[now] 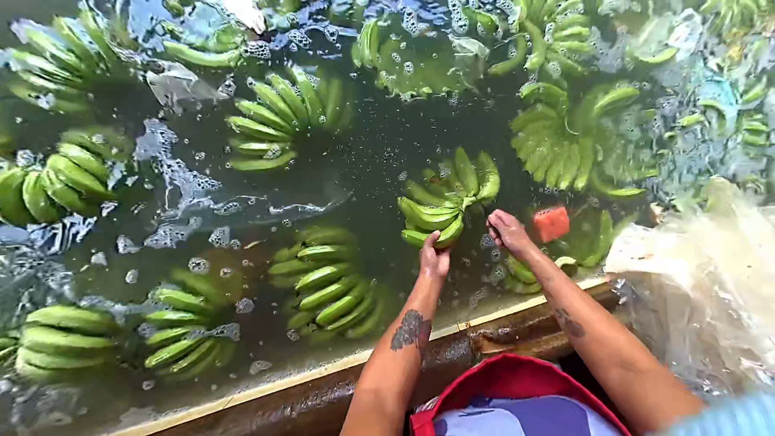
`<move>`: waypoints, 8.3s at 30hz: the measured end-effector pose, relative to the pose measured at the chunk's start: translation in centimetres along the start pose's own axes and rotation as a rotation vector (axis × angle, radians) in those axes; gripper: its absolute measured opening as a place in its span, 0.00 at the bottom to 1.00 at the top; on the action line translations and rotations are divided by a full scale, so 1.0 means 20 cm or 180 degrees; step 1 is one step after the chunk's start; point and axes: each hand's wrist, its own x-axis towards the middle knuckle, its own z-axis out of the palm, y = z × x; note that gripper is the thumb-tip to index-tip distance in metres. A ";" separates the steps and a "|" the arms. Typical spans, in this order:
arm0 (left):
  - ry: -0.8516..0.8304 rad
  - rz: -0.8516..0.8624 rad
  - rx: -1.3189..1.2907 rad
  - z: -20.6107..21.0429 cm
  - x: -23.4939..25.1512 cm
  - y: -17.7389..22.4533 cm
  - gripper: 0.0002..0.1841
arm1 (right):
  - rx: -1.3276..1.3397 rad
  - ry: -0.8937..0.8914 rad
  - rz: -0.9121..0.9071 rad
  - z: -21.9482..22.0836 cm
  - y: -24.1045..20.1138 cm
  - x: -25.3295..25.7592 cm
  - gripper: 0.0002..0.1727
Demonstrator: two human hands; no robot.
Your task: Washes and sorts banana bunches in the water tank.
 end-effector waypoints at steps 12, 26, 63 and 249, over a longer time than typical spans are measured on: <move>0.0071 -0.0285 -0.0274 0.07 -0.08 -0.06 0.22 | -0.2368 0.0956 -0.0073 0.08 -0.14 0.14 0.27; -0.0885 -0.0066 0.2544 0.03 0.07 -0.05 0.60 | 0.2285 -0.0904 0.0471 -0.20 0.17 -0.26 0.24; 0.3142 0.1569 0.2882 -0.94 0.02 0.60 0.32 | -0.2497 -0.0056 0.0749 0.52 0.34 0.07 0.36; -0.0822 0.0699 0.5166 -0.99 -0.42 0.20 0.28 | -0.2775 -0.0498 0.0880 0.67 -0.02 0.07 0.27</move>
